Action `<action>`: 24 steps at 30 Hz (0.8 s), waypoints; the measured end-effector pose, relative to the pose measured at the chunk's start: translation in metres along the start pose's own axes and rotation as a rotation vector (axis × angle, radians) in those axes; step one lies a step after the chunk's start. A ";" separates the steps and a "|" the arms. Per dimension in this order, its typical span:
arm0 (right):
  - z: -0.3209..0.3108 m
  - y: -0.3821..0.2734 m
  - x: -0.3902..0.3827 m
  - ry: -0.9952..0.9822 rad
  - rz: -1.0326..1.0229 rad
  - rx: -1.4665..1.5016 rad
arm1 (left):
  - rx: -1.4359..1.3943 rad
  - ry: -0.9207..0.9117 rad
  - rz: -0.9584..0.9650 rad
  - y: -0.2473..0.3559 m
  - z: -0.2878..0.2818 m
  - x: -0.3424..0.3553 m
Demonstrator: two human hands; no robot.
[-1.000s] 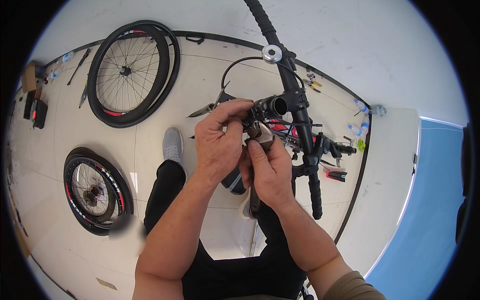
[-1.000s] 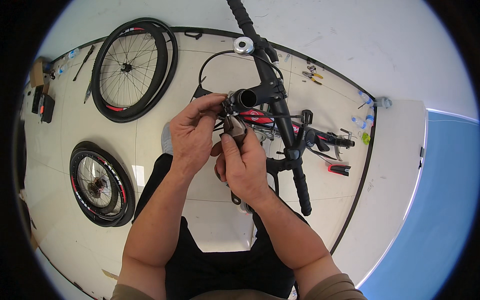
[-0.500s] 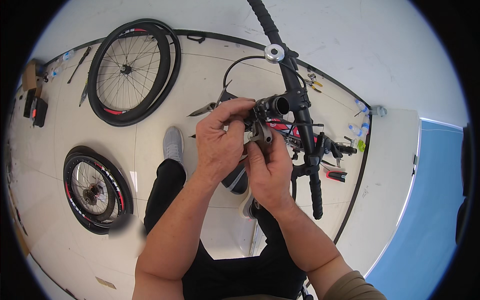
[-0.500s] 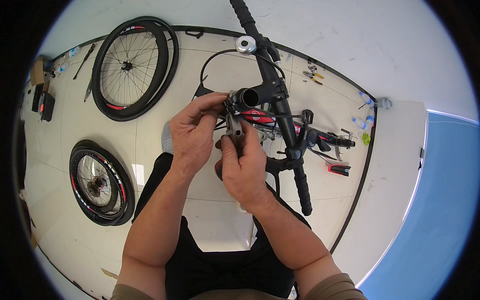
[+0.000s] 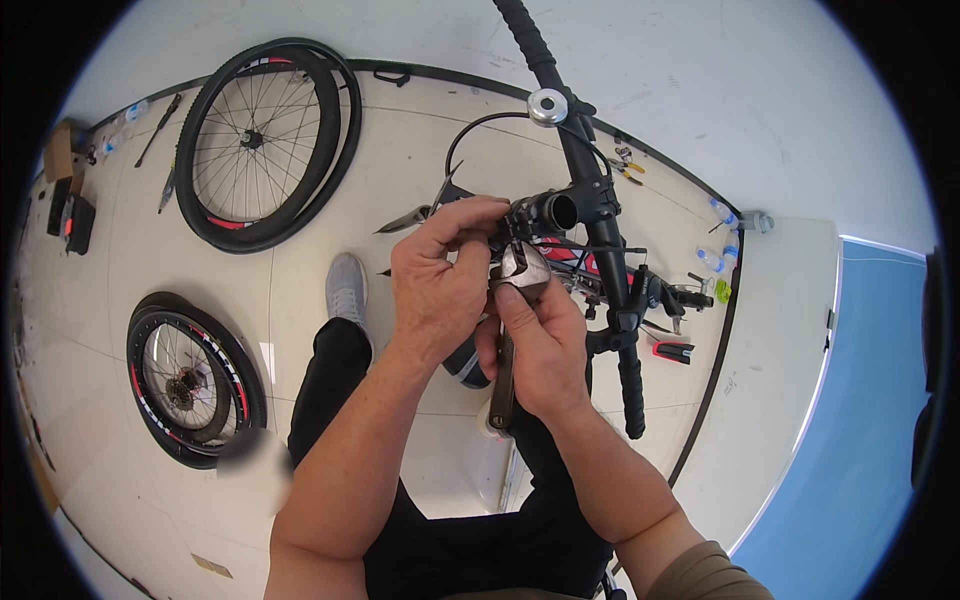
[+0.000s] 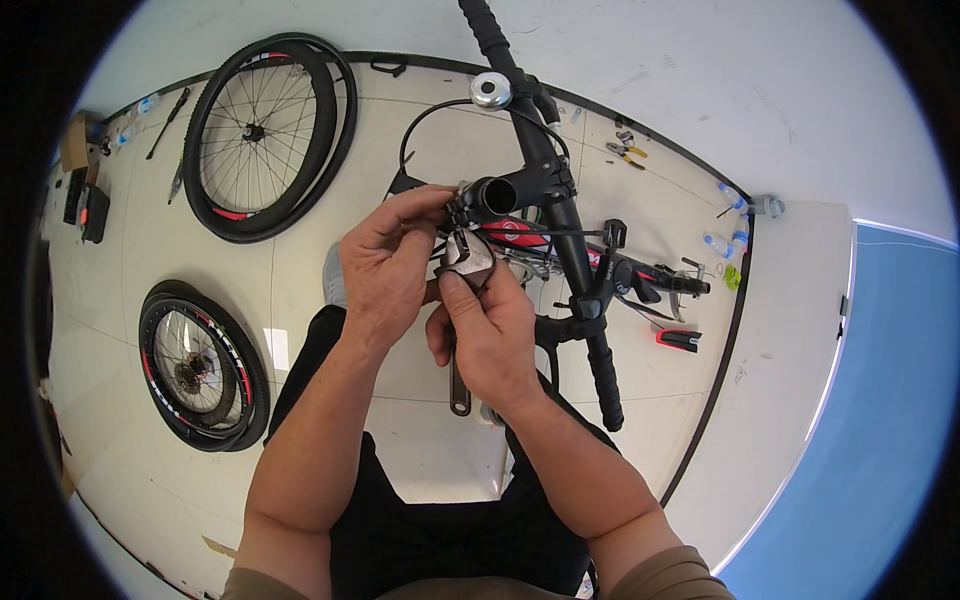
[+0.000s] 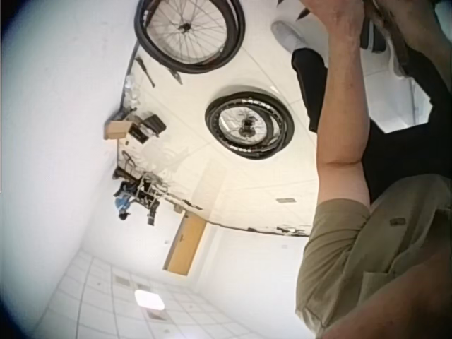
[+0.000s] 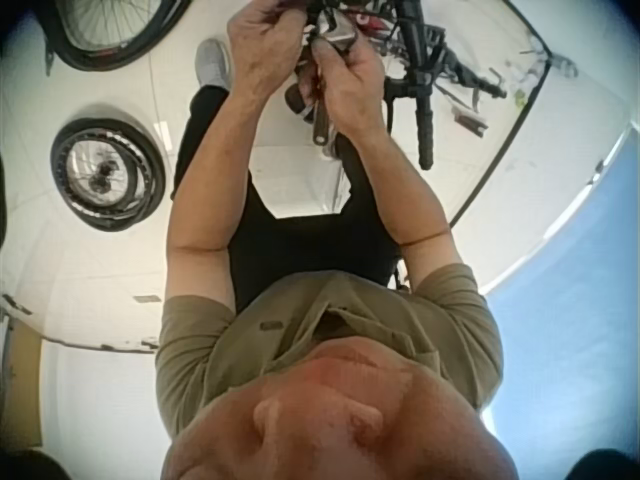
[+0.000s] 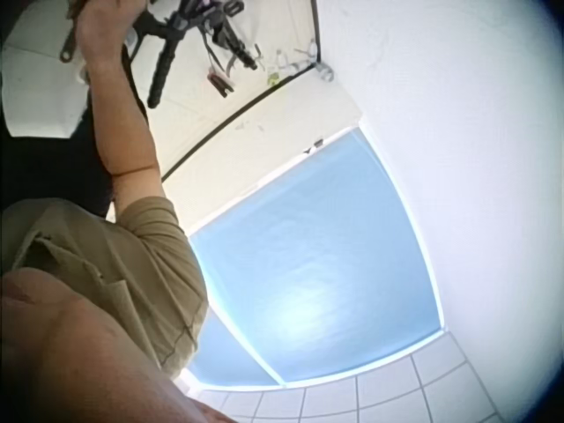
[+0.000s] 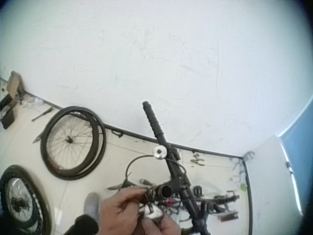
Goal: The person uses a wrench to tighten bolts on the bicycle handlebar stem and brake assembly. They repeatedly adjust the tool and reposition the handlebar while working on the front fork area.
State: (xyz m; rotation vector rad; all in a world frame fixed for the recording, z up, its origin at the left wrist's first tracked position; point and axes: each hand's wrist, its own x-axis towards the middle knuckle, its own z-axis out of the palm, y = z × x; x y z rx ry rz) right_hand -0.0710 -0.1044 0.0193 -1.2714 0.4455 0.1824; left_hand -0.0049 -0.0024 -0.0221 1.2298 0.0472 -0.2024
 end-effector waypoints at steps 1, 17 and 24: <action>-0.001 0.001 0.000 -0.002 -0.014 -0.016 | 0.002 0.000 0.011 -0.001 0.000 0.000; -0.002 0.001 0.001 -0.027 0.070 0.186 | -0.022 0.027 0.031 0.000 0.001 0.000; -0.001 -0.001 0.000 -0.026 0.084 0.198 | -0.046 0.018 0.036 0.001 0.002 0.001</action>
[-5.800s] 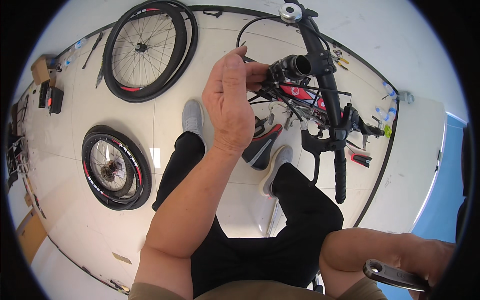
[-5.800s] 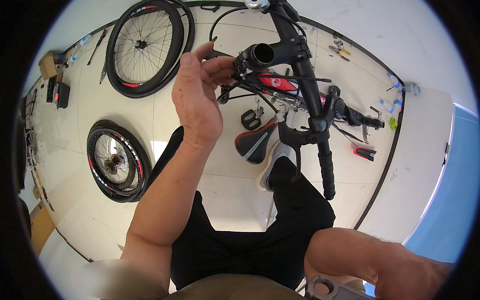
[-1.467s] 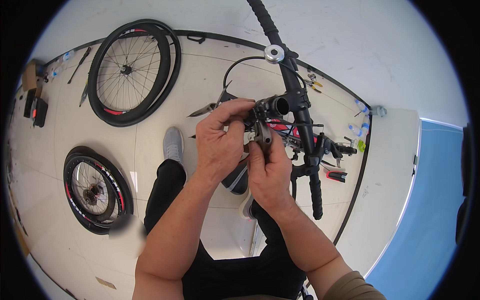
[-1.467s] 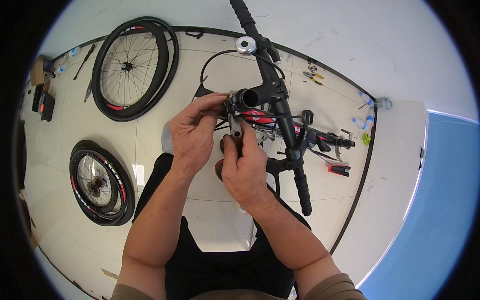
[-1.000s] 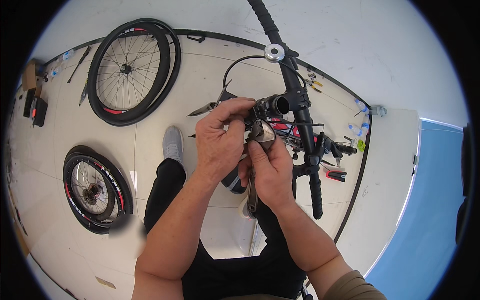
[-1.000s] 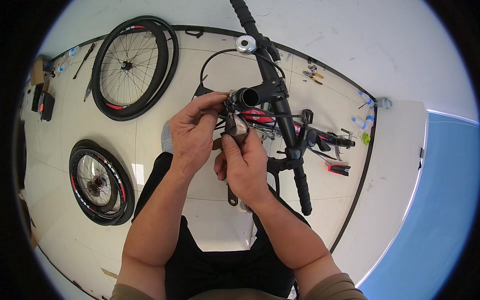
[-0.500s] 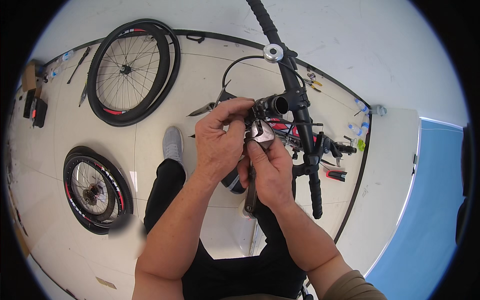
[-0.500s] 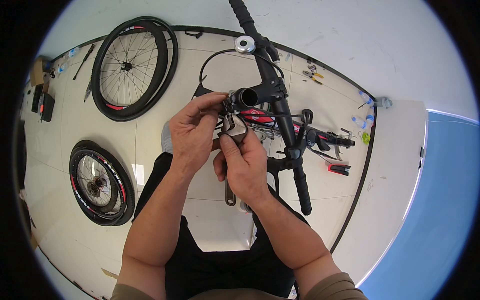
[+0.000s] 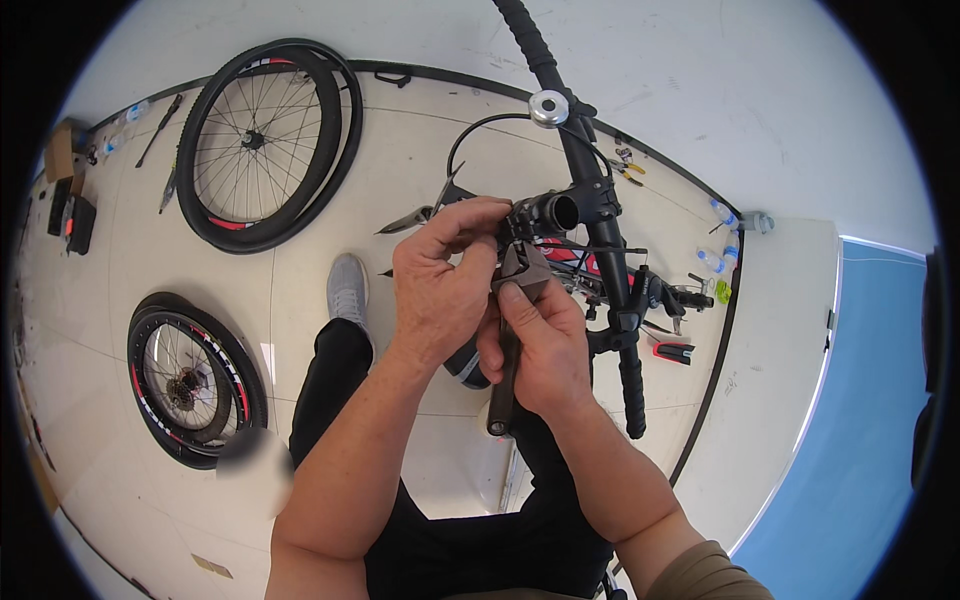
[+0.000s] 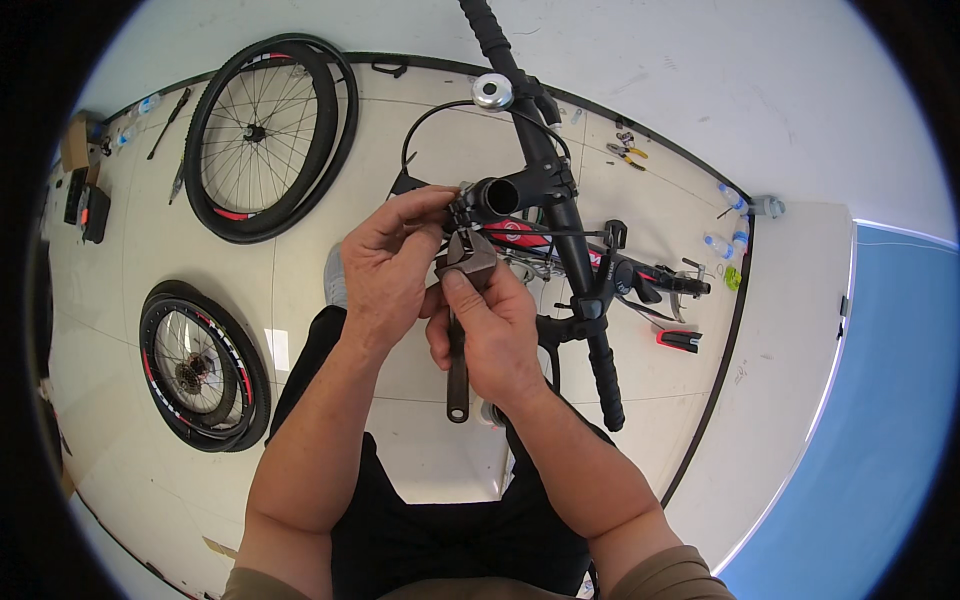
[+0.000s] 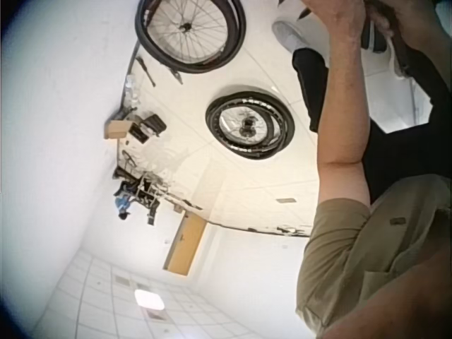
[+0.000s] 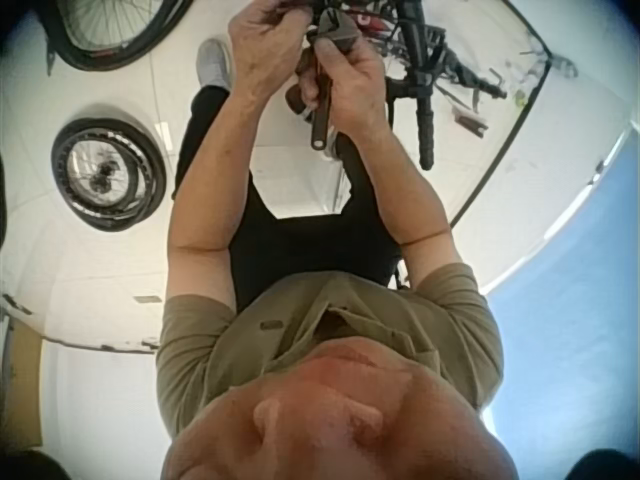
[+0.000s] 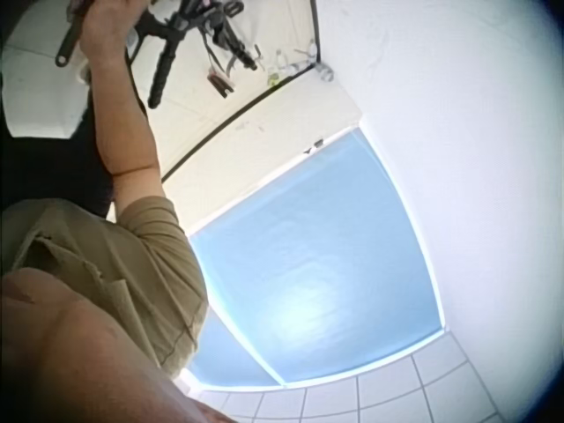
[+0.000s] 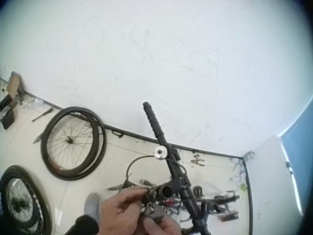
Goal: The person uses a wrench to tighten bolts on the bicycle handlebar stem and brake assembly. They repeatedly adjust the tool and reposition the handlebar while working on the front fork area.
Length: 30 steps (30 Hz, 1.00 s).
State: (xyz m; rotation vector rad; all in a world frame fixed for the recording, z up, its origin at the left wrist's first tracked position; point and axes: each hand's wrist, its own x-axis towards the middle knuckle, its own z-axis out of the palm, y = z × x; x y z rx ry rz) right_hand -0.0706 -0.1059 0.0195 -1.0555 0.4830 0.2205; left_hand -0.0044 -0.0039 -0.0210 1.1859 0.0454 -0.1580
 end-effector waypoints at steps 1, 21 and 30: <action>0.000 0.000 0.000 0.000 -0.006 -0.010 | -0.004 -0.003 -0.002 0.000 0.000 0.000; 0.001 -0.003 -0.001 0.072 0.130 0.049 | 0.031 -0.045 -0.006 -0.003 -0.004 0.000; -0.010 -0.010 -0.003 -0.139 0.358 0.598 | 0.004 -0.041 -0.026 0.002 -0.002 0.000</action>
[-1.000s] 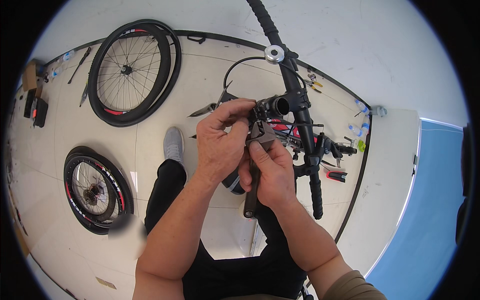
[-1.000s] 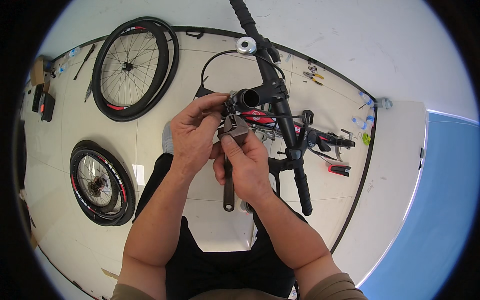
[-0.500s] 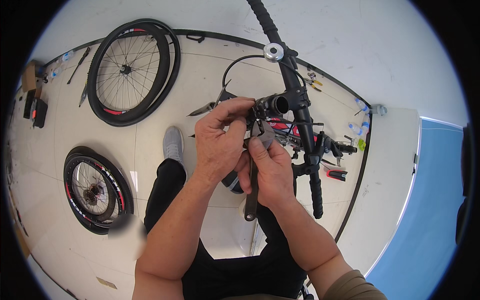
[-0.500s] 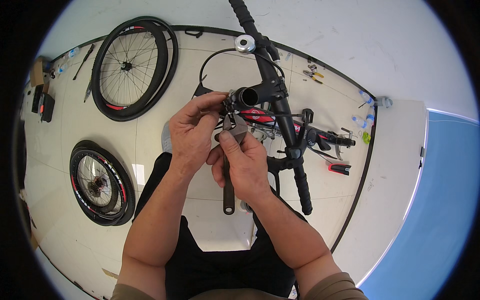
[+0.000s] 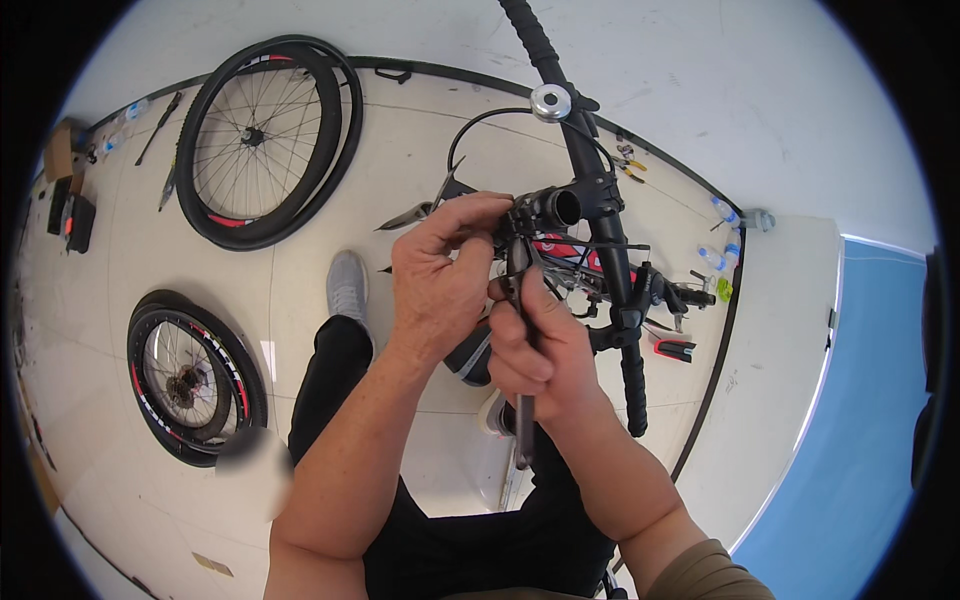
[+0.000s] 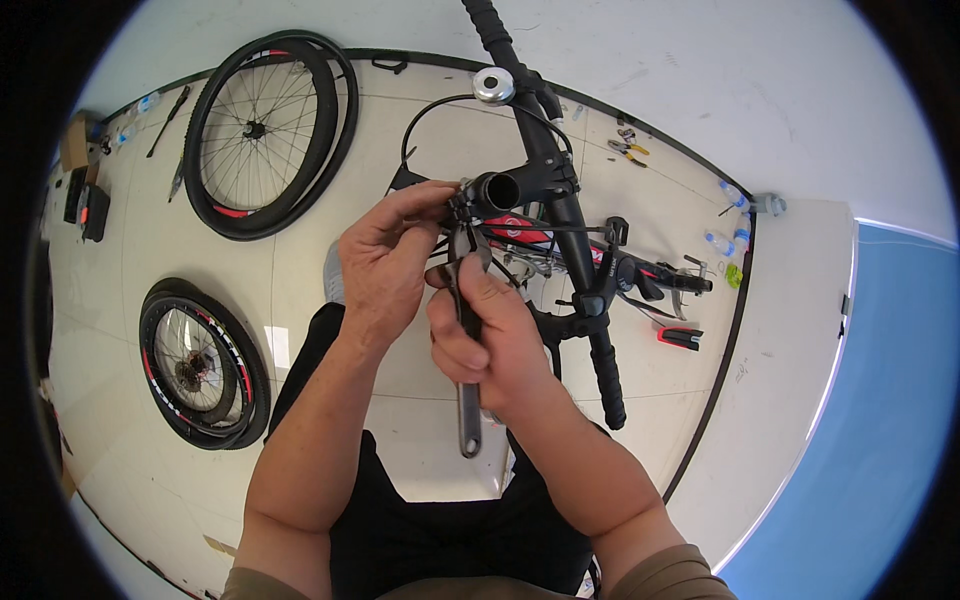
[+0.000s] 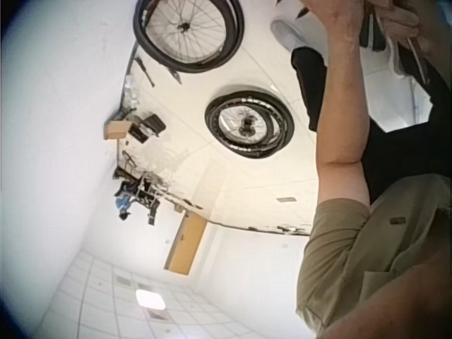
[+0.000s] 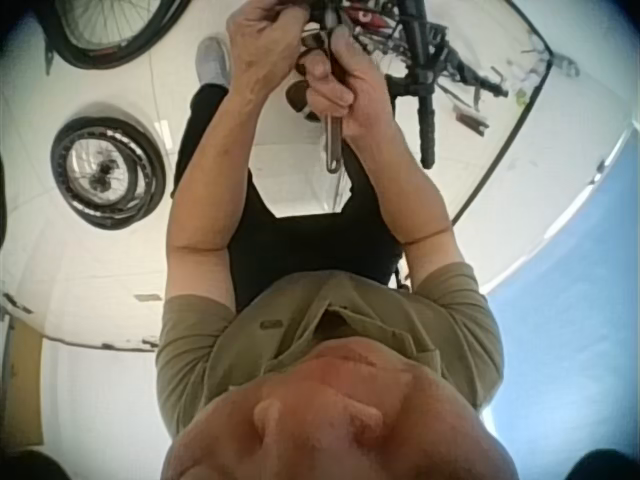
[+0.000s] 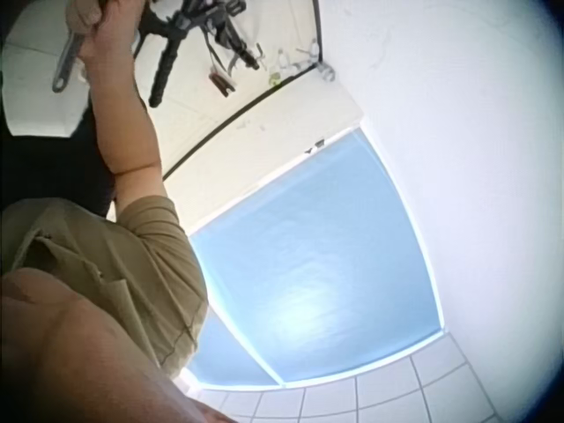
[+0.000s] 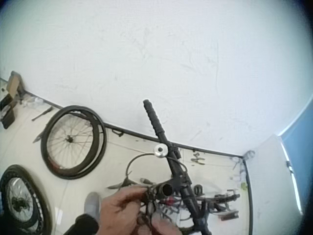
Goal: The person uses a wrench to tighten bolts on the bicycle handlebar stem and brake assembly. They repeatedly adjust the tool and reposition the handlebar while working on the front fork area.
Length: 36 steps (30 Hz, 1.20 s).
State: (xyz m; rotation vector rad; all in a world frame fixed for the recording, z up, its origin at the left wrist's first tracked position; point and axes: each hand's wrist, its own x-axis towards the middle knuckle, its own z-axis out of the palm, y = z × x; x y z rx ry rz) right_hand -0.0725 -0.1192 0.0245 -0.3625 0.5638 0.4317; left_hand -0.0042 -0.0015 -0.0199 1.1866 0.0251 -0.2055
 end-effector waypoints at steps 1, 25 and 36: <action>-0.002 0.000 0.000 -0.035 0.026 0.083 | 0.006 -0.003 0.011 -0.001 -0.001 0.000; 0.009 0.014 -0.010 0.306 -0.445 -0.564 | 0.152 0.234 0.066 0.001 0.024 -0.021; 0.004 0.022 -0.003 0.342 -0.392 -0.531 | 0.154 0.137 -0.230 0.016 0.020 -0.015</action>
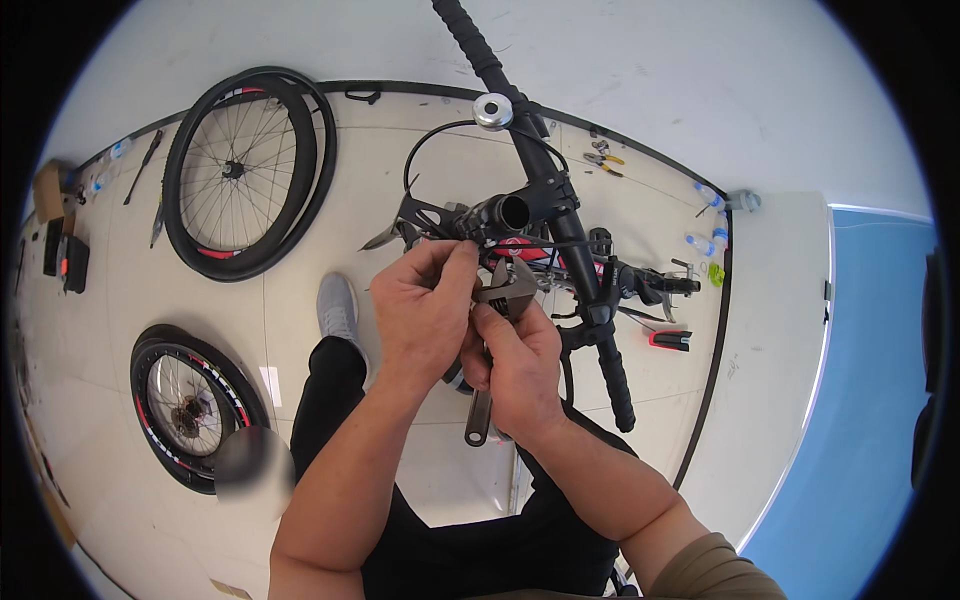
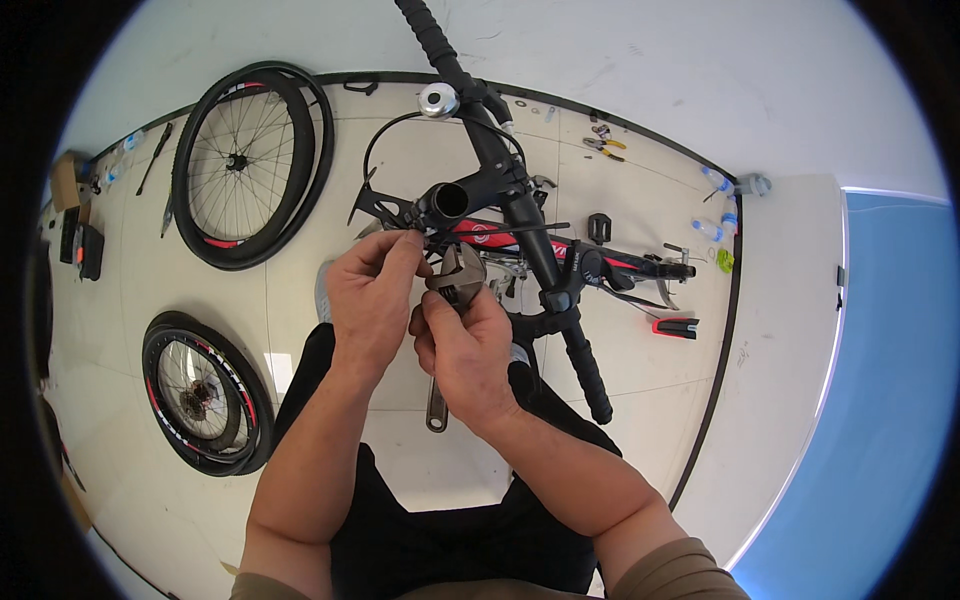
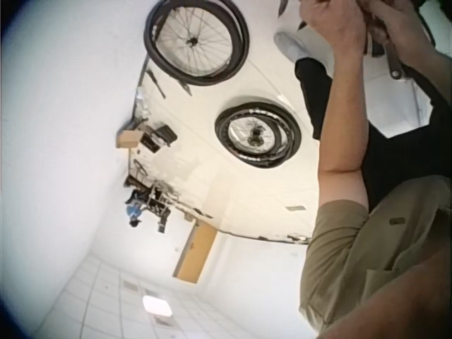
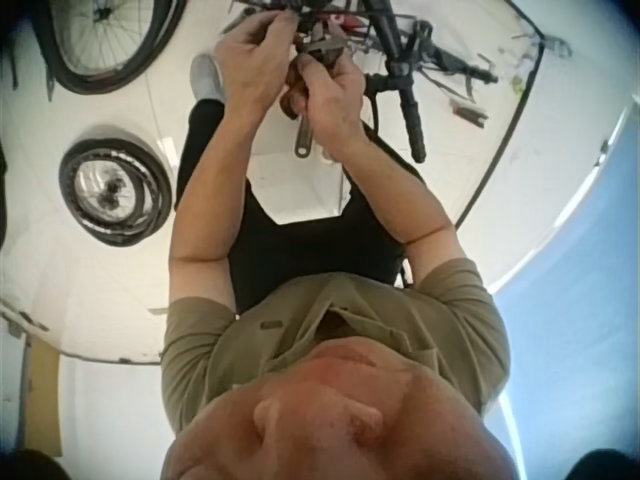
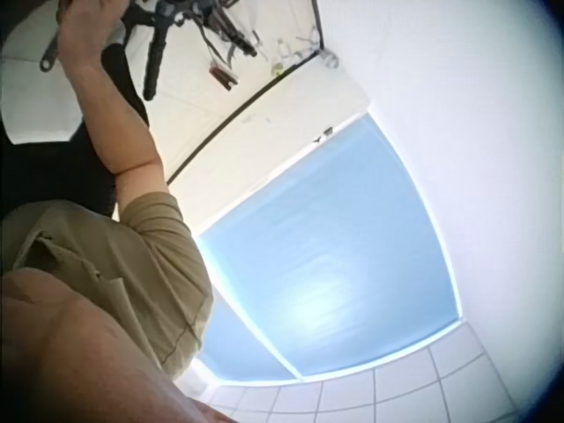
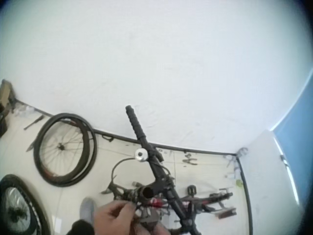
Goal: The person uses a wrench to tighten bolts on the bicycle handlebar stem and brake assembly. They repeatedly adjust the tool and reposition the handlebar while working on the front fork area.
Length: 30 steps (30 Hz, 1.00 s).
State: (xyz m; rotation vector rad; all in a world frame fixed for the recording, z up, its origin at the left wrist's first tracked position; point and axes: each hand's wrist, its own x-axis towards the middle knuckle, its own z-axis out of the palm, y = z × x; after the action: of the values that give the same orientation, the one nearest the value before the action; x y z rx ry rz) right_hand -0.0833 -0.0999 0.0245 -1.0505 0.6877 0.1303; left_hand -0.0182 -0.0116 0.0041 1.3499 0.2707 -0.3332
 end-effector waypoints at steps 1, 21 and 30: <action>0.000 0.000 0.001 0.002 -0.005 0.000 | 0.008 0.005 0.000 0.000 0.000 0.000; 0.004 0.004 0.003 0.042 -0.090 0.047 | 0.195 0.125 0.185 -0.008 0.010 -0.005; 0.005 0.002 0.003 0.033 -0.063 -0.002 | 0.061 0.136 0.074 -0.002 0.014 -0.005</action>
State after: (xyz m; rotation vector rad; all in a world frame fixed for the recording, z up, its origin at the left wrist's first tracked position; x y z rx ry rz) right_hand -0.0794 -0.0952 0.0234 -1.0773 0.6835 0.0589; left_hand -0.0235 -0.0253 0.0068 1.4413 0.3254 -0.1896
